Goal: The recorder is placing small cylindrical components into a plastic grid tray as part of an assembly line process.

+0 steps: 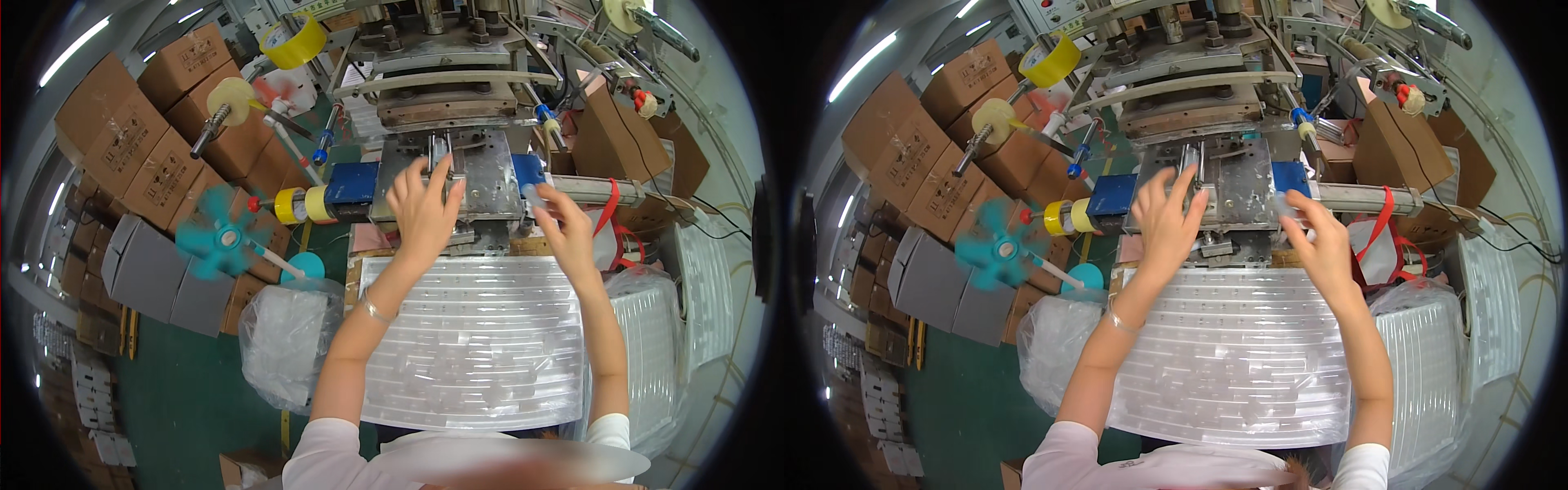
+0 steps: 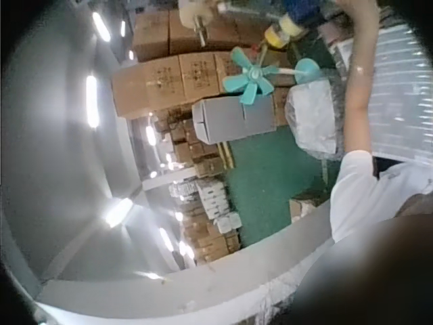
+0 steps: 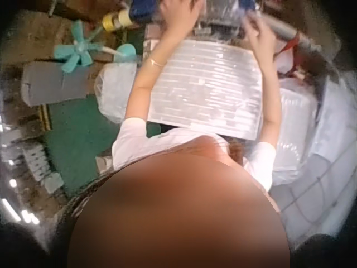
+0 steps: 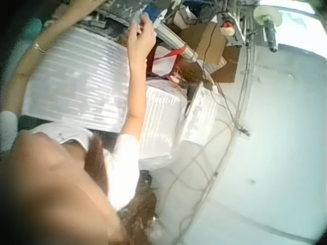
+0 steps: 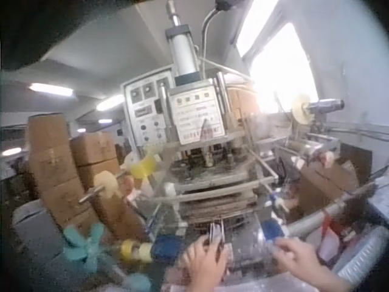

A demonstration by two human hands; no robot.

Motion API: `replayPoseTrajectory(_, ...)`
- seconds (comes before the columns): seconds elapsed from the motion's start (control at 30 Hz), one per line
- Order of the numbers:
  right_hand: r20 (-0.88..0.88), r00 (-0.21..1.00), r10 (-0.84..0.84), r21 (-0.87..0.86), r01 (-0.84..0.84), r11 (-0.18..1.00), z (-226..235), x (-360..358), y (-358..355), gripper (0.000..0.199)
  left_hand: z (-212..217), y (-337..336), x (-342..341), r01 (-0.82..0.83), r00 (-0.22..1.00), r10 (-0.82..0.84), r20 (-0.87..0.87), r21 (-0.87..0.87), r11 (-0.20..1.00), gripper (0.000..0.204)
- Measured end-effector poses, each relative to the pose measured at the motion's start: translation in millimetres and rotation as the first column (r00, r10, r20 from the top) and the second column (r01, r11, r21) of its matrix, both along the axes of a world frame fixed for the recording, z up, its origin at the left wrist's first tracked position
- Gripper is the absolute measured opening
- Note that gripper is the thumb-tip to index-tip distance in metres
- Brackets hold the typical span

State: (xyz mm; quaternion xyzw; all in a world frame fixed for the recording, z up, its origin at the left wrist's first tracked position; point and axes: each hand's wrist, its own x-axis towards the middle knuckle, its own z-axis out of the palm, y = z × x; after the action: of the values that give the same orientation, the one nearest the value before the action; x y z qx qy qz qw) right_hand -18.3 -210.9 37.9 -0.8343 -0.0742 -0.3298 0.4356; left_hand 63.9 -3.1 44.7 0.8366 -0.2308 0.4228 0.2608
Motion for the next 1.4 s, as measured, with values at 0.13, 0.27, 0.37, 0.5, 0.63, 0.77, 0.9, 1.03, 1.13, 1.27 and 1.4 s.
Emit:
replayPoseTrajectory(0.13,0.079,0.995,-0.054,-0.206,0.069,0.976,12,37,30,0.030,-10,-15,57,0.074,0.997,-0.078,0.023,0.153,0.985,0.033)
replayPoseTrajectory(0.27,0.291,0.954,-0.077,-0.397,0.194,0.897,19,80,54,0.025,8,13,41,0.164,0.986,-0.165,0.009,0.061,0.985,0.029)
replayPoseTrajectory(0.37,0.102,0.973,-0.205,-0.577,0.226,0.785,24,99,53,0.023,1,66,9,0.210,0.911,-0.306,-0.278,-0.326,0.922,0.023)
replayPoseTrajectory(0.5,0.092,0.972,-0.215,-0.554,0.229,0.800,8,116,46,0.026,-42,155,-23,-0.038,0.797,-0.342,-0.499,-0.605,0.795,0.015)
replayPoseTrajectory(0.63,0.099,0.991,-0.095,-0.496,0.132,0.858,-2,113,32,0.037,-79,201,-56,-0.112,0.725,-0.384,-0.571,-0.648,0.753,0.014)
replayPoseTrajectory(0.77,0.105,0.992,-0.066,-0.353,0.099,0.930,-4,78,23,0.046,-109,209,-87,-0.086,0.690,-0.072,-0.720,-0.180,0.980,0.008)
replayPoseTrajectory(0.9,-0.060,0.989,-0.134,-0.155,0.123,0.980,-3,22,-2,0.037,-127,195,-107,0.053,0.769,0.213,-0.602,0.393,0.918,0.010)
replayPoseTrajectory(1.03,-0.140,0.979,-0.147,-0.101,0.134,0.986,1,-15,-10,0.033,-123,181,-107,0.087,0.825,0.183,-0.535,0.440,0.894,0.010)
replayPoseTrajectory(1.13,-0.175,0.982,-0.078,-0.136,0.054,0.989,1,-31,1,0.026,-110,161,-106,0.202,0.828,0.096,-0.552,0.455,0.867,0.009)
replayPoseTrajectory(1.27,-0.225,0.972,0.062,-0.267,-0.122,0.956,-9,-38,38,0.026,-110,144,-98,0.248,0.802,0.058,-0.594,0.420,0.873,0.013)
replayPoseTrajectory(1.4,-0.263,0.950,0.168,-0.357,-0.257,0.898,-22,-42,80,0.023,-112,150,-80,0.232,0.491,-0.126,-0.862,-0.010,0.973,0.018)
